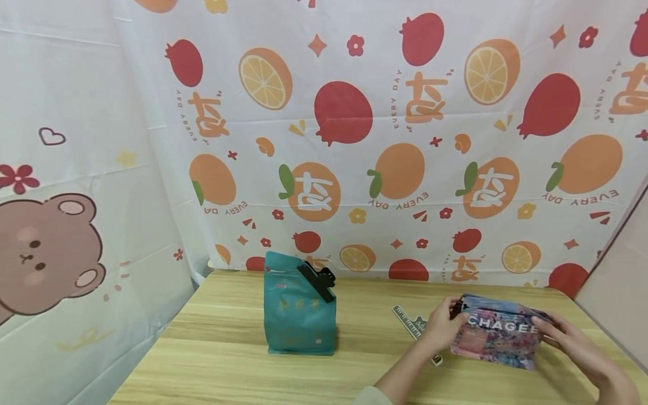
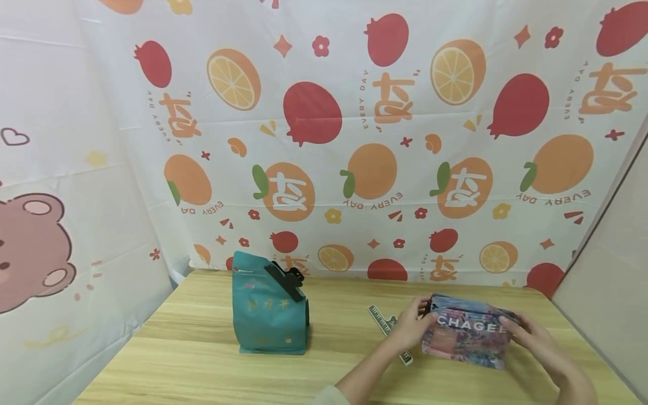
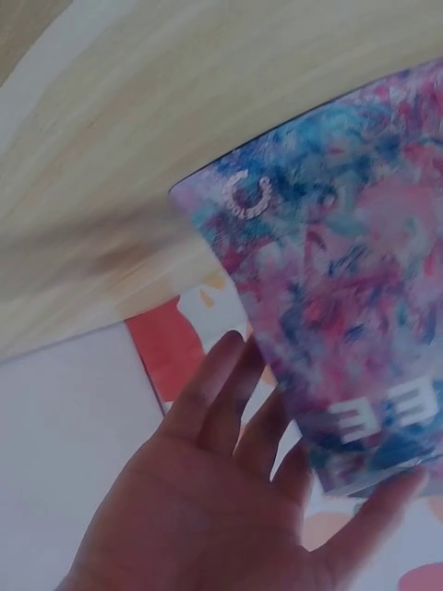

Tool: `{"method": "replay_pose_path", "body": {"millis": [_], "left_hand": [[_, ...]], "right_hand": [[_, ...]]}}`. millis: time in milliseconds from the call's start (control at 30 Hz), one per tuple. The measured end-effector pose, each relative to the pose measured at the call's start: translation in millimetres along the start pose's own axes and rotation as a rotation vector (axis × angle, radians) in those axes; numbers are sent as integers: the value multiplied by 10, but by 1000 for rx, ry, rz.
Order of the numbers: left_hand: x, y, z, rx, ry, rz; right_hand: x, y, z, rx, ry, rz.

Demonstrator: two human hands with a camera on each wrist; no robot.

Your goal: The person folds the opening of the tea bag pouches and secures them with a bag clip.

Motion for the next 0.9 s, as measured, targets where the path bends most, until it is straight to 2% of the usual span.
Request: {"method": "replay_pose_path", "body": {"millis": [167, 367, 567, 900], "left_hand": [[41, -27, 66, -44, 34, 2], [93, -36, 66, -38, 20, -5], [121, -20, 29, 12, 14, -47], [147, -14, 7, 17, -7, -68]], "right_hand": [[56, 38, -12, 115, -8, 69], [37, 50, -30, 205, -57, 68], [2, 31, -33, 181, -55, 49], [-20, 18, -33, 155, -68, 43]]}}
Point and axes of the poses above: each hand's wrist, its own y-axis away from the middle knuckle, its own x-axis out of the back of the hand, z = x × y, the point moved 8 cm from there along -y, towards the middle knuckle, and after that the axes turned 8 degrees about -x, right-handed, at the moved point
